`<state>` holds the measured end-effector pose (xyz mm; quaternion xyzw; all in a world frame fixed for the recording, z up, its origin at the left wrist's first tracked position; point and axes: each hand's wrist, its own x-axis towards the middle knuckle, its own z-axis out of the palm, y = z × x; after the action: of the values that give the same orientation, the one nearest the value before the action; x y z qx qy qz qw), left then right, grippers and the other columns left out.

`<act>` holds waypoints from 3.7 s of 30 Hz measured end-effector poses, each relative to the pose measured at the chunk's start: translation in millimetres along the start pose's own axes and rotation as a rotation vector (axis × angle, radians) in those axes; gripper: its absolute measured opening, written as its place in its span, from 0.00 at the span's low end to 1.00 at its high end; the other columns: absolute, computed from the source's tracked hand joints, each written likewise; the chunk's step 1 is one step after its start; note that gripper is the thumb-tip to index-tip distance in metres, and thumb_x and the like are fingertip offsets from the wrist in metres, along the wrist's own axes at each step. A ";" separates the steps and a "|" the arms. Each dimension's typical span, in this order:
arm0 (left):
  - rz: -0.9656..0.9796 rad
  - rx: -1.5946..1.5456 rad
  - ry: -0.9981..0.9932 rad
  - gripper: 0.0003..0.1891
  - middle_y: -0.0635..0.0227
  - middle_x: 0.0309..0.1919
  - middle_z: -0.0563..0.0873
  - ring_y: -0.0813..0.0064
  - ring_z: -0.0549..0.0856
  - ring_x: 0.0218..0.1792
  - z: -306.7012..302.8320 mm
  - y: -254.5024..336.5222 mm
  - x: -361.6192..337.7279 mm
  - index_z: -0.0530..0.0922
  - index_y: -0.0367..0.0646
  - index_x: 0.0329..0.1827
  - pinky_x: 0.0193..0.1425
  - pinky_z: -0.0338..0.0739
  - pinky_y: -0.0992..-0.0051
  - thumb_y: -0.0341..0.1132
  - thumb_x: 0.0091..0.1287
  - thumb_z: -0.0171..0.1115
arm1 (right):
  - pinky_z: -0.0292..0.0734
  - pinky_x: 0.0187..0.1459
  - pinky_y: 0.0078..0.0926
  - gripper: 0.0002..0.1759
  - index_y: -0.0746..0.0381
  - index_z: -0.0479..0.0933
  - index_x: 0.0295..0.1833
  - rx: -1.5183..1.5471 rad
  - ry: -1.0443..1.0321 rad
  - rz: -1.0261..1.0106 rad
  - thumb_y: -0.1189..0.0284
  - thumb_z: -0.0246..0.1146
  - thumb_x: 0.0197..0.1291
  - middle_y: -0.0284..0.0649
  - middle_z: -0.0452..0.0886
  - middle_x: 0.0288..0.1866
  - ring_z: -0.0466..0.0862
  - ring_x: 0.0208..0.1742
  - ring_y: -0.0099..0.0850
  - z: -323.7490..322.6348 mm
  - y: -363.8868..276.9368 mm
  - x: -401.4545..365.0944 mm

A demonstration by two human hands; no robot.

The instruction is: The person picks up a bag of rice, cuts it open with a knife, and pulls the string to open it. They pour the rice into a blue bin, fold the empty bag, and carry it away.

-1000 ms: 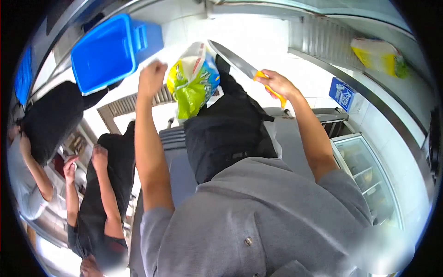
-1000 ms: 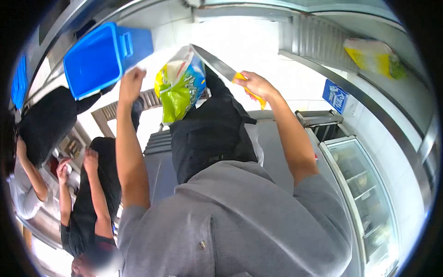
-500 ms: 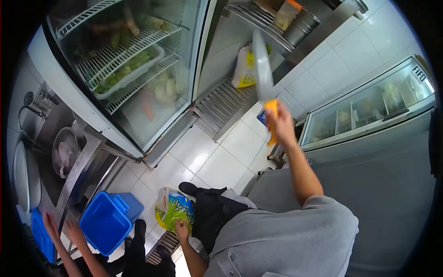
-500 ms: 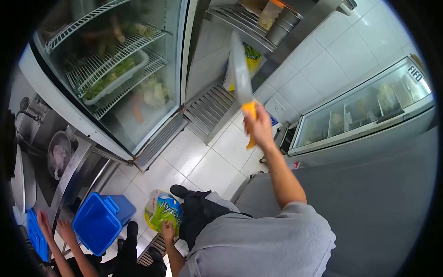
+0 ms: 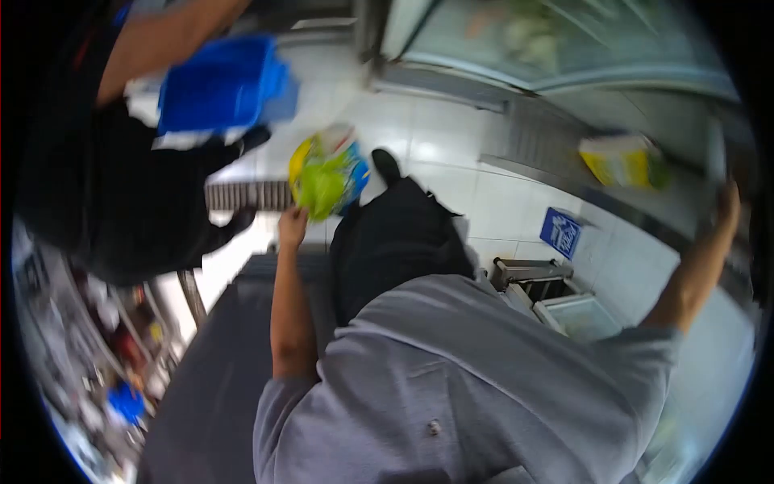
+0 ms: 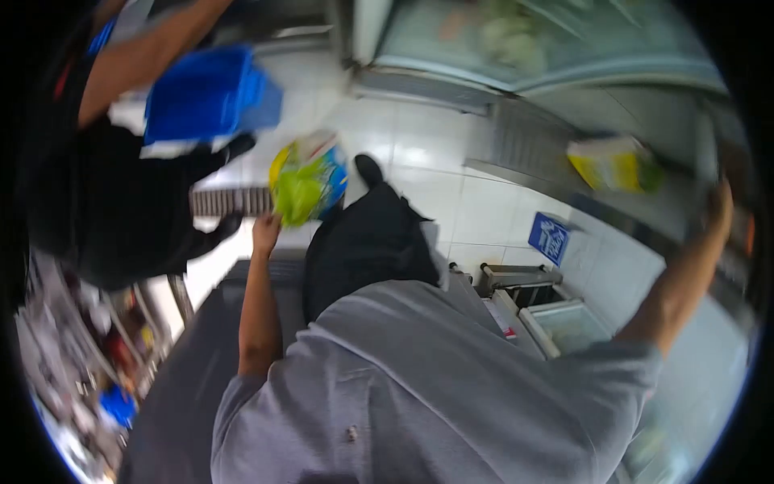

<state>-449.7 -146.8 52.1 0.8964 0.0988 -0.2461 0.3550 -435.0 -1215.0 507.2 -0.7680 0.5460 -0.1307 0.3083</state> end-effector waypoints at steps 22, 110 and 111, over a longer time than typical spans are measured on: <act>-0.727 -1.041 0.531 0.10 0.64 0.23 0.79 0.76 0.78 0.22 91.4 98.1 77.9 0.76 0.33 0.29 0.26 0.74 0.77 0.33 0.63 0.57 | 0.76 0.43 0.36 0.11 0.63 0.81 0.44 -0.223 -1.566 -1.293 0.74 0.60 0.55 0.47 0.81 0.40 0.81 0.42 0.45 736.8 -6.9 -632.2; -0.698 -1.028 0.998 0.13 0.61 0.18 0.79 0.76 0.77 0.21 133.9 124.0 88.9 0.75 0.31 0.27 0.28 0.71 0.74 0.32 0.64 0.49 | 0.71 0.30 0.23 0.07 0.64 0.79 0.30 -0.397 -2.256 -1.433 0.71 0.63 0.49 0.36 0.78 0.21 0.76 0.24 0.24 830.6 -13.0 -652.4; -0.699 -1.021 0.998 0.13 0.61 0.17 0.79 0.75 0.77 0.20 135.5 122.7 88.9 0.75 0.31 0.27 0.28 0.71 0.73 0.32 0.64 0.50 | 0.71 0.30 0.23 0.07 0.64 0.79 0.30 -0.400 -2.256 -1.434 0.71 0.63 0.49 0.36 0.78 0.21 0.76 0.24 0.24 829.3 -12.5 -653.9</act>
<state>-380.4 -328.8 -6.2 0.5443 0.6224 0.1632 0.5382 -221.6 -336.9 -39.5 -0.6007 -0.5112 0.5165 0.3332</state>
